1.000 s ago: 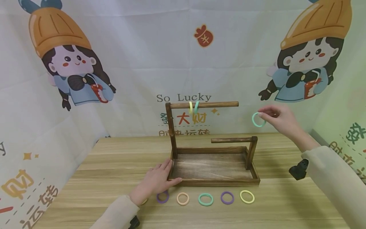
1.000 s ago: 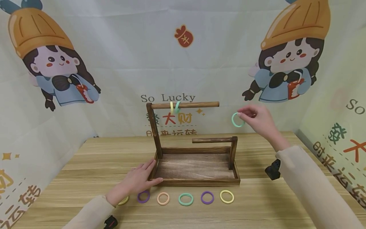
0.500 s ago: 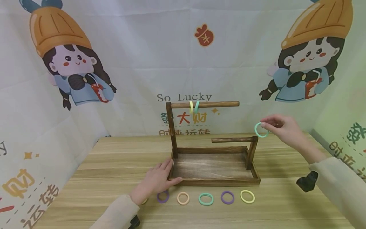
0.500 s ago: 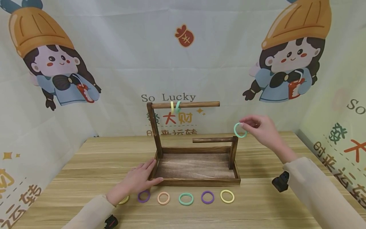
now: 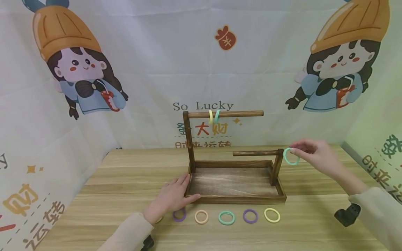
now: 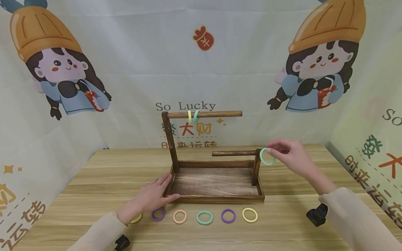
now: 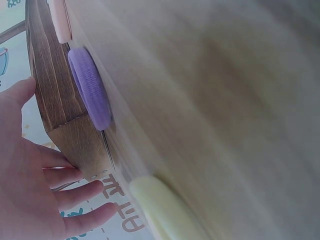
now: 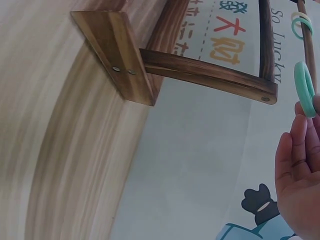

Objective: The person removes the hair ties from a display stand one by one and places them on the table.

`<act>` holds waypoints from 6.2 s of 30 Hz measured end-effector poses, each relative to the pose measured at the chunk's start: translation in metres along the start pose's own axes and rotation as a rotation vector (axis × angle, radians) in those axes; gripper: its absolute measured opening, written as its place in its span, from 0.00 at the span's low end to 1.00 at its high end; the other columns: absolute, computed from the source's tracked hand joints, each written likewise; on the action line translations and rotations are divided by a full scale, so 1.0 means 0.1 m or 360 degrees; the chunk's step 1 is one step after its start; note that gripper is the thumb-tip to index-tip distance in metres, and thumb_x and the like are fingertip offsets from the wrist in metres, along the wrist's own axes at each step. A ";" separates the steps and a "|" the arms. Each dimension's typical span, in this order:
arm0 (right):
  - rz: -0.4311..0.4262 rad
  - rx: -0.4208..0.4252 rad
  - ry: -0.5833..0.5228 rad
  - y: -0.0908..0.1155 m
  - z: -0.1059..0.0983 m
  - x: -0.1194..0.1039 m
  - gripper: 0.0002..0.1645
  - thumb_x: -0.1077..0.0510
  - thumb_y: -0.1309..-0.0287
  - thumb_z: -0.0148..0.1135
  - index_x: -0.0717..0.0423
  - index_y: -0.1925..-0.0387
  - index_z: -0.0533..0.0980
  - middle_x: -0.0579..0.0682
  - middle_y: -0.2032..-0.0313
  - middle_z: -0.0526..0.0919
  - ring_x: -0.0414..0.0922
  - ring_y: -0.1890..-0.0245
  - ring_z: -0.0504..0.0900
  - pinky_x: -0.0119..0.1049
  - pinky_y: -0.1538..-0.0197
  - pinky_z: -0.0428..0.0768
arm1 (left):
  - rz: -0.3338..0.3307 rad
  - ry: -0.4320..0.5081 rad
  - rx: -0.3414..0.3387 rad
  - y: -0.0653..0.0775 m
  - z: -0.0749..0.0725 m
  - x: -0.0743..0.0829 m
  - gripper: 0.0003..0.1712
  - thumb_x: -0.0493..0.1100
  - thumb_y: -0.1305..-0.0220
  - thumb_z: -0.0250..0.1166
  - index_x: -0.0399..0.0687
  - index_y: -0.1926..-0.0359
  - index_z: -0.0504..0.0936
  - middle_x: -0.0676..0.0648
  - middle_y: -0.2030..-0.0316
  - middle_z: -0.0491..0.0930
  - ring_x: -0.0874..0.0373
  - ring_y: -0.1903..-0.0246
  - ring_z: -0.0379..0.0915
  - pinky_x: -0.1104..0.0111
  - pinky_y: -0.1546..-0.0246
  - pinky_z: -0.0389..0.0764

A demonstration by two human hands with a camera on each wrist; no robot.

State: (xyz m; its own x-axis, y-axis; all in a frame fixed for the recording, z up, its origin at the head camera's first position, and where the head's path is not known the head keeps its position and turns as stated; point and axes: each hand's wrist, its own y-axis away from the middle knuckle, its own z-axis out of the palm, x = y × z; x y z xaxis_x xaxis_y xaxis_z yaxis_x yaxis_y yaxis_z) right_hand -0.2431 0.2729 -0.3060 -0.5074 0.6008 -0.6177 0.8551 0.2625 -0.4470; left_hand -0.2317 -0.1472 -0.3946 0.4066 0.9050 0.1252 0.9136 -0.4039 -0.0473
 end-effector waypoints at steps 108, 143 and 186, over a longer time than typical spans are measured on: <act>0.0034 -0.0112 0.0042 -0.58 0.09 -0.42 0.20 0.52 0.40 0.52 0.60 0.51 0.71 0.56 0.57 0.77 0.48 0.58 0.74 0.40 0.58 0.71 | -0.0007 0.0012 0.0008 -0.01 0.00 0.01 0.52 0.73 0.47 0.45 0.35 0.37 0.56 0.40 0.37 0.55 0.38 0.45 0.57 0.45 0.54 0.65; -0.0245 -0.0018 -0.0024 -1.33 0.67 -0.93 0.30 0.60 0.51 0.63 0.62 0.44 0.67 0.56 0.49 0.72 0.49 0.49 0.69 0.42 0.47 0.65 | -0.0009 0.0020 0.0006 0.00 -0.01 0.01 0.52 0.73 0.47 0.45 0.35 0.37 0.56 0.39 0.37 0.54 0.38 0.44 0.56 0.45 0.52 0.62; -0.0117 0.0000 0.0498 -1.49 1.10 -1.10 0.35 0.43 0.53 0.64 0.51 0.44 0.68 0.47 0.48 0.72 0.47 0.50 0.67 0.47 0.46 0.52 | -0.0005 0.0025 0.0014 0.00 -0.01 0.01 0.51 0.72 0.46 0.46 0.35 0.37 0.56 0.39 0.38 0.55 0.39 0.44 0.56 0.46 0.53 0.64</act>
State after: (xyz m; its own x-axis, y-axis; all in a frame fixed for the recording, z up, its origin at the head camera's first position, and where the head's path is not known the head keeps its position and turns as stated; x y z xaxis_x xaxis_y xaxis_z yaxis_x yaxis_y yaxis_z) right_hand -0.3270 0.0846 -0.2426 -0.5102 0.7835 -0.3548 0.8174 0.3135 -0.4832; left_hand -0.2308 -0.1462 -0.3939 0.4037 0.9040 0.1411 0.9149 -0.3999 -0.0554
